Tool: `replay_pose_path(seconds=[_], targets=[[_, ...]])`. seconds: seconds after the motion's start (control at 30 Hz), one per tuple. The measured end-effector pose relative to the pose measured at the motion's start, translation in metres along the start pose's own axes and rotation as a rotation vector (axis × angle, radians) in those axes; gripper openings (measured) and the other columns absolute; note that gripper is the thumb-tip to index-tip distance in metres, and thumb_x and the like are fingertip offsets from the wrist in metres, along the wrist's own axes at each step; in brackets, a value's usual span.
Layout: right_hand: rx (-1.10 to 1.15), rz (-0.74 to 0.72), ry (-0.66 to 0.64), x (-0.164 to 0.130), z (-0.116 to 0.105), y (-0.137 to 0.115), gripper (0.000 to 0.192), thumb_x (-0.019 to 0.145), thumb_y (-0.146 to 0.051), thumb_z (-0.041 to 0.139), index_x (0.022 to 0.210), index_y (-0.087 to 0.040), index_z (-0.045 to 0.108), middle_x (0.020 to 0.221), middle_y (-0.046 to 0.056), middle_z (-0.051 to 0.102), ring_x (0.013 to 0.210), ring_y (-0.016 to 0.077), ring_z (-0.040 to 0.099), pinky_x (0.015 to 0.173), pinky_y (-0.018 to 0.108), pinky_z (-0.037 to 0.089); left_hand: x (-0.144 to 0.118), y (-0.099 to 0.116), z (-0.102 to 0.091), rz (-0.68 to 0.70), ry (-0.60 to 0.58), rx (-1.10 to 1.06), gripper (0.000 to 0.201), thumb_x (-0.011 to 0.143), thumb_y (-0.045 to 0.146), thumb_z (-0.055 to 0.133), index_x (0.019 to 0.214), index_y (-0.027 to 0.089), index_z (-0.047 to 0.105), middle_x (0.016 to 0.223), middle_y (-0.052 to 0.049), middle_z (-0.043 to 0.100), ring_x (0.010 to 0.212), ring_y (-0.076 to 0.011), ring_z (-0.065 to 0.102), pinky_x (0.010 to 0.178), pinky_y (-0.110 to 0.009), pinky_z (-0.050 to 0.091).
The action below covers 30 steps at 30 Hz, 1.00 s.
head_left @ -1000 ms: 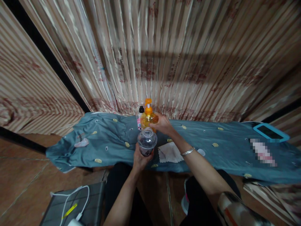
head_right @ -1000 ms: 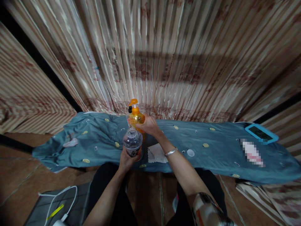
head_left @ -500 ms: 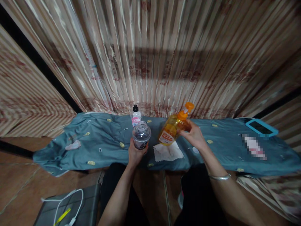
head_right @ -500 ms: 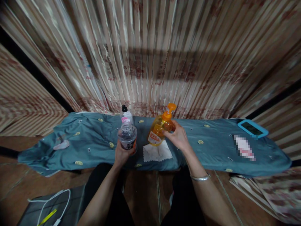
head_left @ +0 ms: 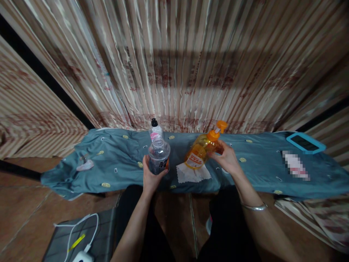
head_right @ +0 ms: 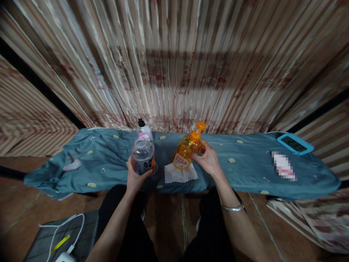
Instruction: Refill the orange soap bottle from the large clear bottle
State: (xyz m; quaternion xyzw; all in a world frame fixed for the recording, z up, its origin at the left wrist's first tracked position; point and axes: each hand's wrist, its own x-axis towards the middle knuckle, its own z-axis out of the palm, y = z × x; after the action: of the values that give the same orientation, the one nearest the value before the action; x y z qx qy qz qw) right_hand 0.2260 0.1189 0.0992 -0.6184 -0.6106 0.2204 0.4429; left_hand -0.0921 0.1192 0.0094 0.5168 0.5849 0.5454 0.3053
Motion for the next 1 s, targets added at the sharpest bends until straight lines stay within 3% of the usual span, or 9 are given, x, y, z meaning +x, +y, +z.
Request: replay_pose_path(seconds=[0.07,0.13,0.2,0.23,0.33,0.47,0.57,0.7,1.0], targets=[[-0.015,0.015,0.045,0.001,-0.004,0.001,0.037,0.096,-0.041,0.070,0.124,-0.018,0.065,0.117,0.006,0.072,0.101,0.0208,0.071,0.092,0.045,0.059,-0.020,-0.002,-0.014,0.021,0.088,0.020,0.095,0.062,0.036,0.090,0.144,0.021,0.044,0.148,-0.016,0.056,0.141,-0.0312,0.054,0.123,-0.048,0.041],[-0.040,0.035,0.089,0.002,-0.006,0.002,0.037,0.095,-0.040,0.072,0.123,-0.018,0.065,0.115,0.006,0.072,0.100,0.0207,0.071,0.092,0.045,0.059,-0.042,-0.001,-0.024,0.078,0.075,0.066,0.061,0.077,0.040,0.081,0.131,0.022,0.057,0.133,-0.012,0.066,0.125,-0.0269,0.065,0.114,-0.045,0.050],[-0.075,0.062,0.122,0.003,-0.007,0.003,0.036,0.094,-0.040,0.072,0.121,-0.018,0.065,0.111,0.005,0.072,0.097,0.0200,0.072,0.090,0.044,0.059,-0.059,0.002,-0.025,0.157,-0.102,0.119,0.021,0.090,0.036,0.067,0.106,0.023,0.070,0.108,-0.008,0.073,0.103,-0.0230,0.072,0.099,-0.039,0.059],[-0.093,0.076,0.134,0.002,-0.006,0.004,0.035,0.094,-0.040,0.072,0.120,-0.018,0.066,0.109,0.005,0.072,0.095,0.0195,0.071,0.089,0.043,0.059,-0.064,0.004,-0.021,0.203,-0.223,0.131,0.015,0.093,0.032,0.062,0.098,0.023,0.073,0.099,-0.007,0.074,0.096,-0.0220,0.073,0.093,-0.037,0.061],[-0.137,0.104,0.157,0.000,-0.004,0.007,0.034,0.094,-0.040,0.073,0.119,-0.018,0.066,0.107,0.004,0.072,0.092,0.0188,0.071,0.087,0.042,0.059,-0.061,0.010,0.011,0.328,-0.504,0.176,0.020,0.092,0.018,0.058,0.097,0.022,0.077,0.097,-0.009,0.075,0.093,-0.0217,0.073,0.087,-0.035,0.063],[-0.161,0.099,0.160,-0.002,-0.002,0.011,0.034,0.094,-0.039,0.073,0.119,-0.018,0.065,0.106,0.003,0.071,0.090,0.0180,0.070,0.085,0.040,0.059,-0.037,0.011,0.060,0.438,-0.648,0.327,0.043,0.082,-0.003,0.050,0.107,0.019,0.076,0.117,-0.011,0.072,0.113,-0.0231,0.067,0.101,-0.040,0.058],[-0.163,0.079,0.161,-0.002,-0.001,0.014,0.034,0.094,-0.040,0.072,0.120,-0.018,0.065,0.104,0.003,0.071,0.088,0.0173,0.070,0.082,0.039,0.060,-0.023,0.009,0.080,0.475,-0.758,0.456,0.042,0.077,-0.007,0.050,0.097,0.018,0.078,0.115,-0.010,0.071,0.111,-0.0231,0.066,0.102,-0.041,0.057],[-0.157,0.059,0.176,-0.001,-0.002,0.017,0.034,0.095,-0.041,0.072,0.119,-0.018,0.065,0.104,0.003,0.071,0.089,0.0175,0.070,0.083,0.040,0.060,-0.016,0.007,0.083,0.480,-0.795,0.470,0.032,0.081,-0.003,0.055,0.083,0.020,0.078,0.105,-0.009,0.072,0.105,-0.0229,0.065,0.098,-0.039,0.058],[-0.186,0.047,0.196,-0.010,-0.011,0.014,0.040,0.093,-0.043,0.072,0.123,-0.019,0.064,0.107,0.004,0.072,0.092,0.0192,0.071,0.087,0.042,0.059,-0.011,0.003,0.067,0.525,-0.676,0.405,0.025,0.089,0.006,0.062,0.090,0.024,0.079,0.101,-0.008,0.074,0.102,-0.0229,0.064,0.092,-0.038,0.059]])
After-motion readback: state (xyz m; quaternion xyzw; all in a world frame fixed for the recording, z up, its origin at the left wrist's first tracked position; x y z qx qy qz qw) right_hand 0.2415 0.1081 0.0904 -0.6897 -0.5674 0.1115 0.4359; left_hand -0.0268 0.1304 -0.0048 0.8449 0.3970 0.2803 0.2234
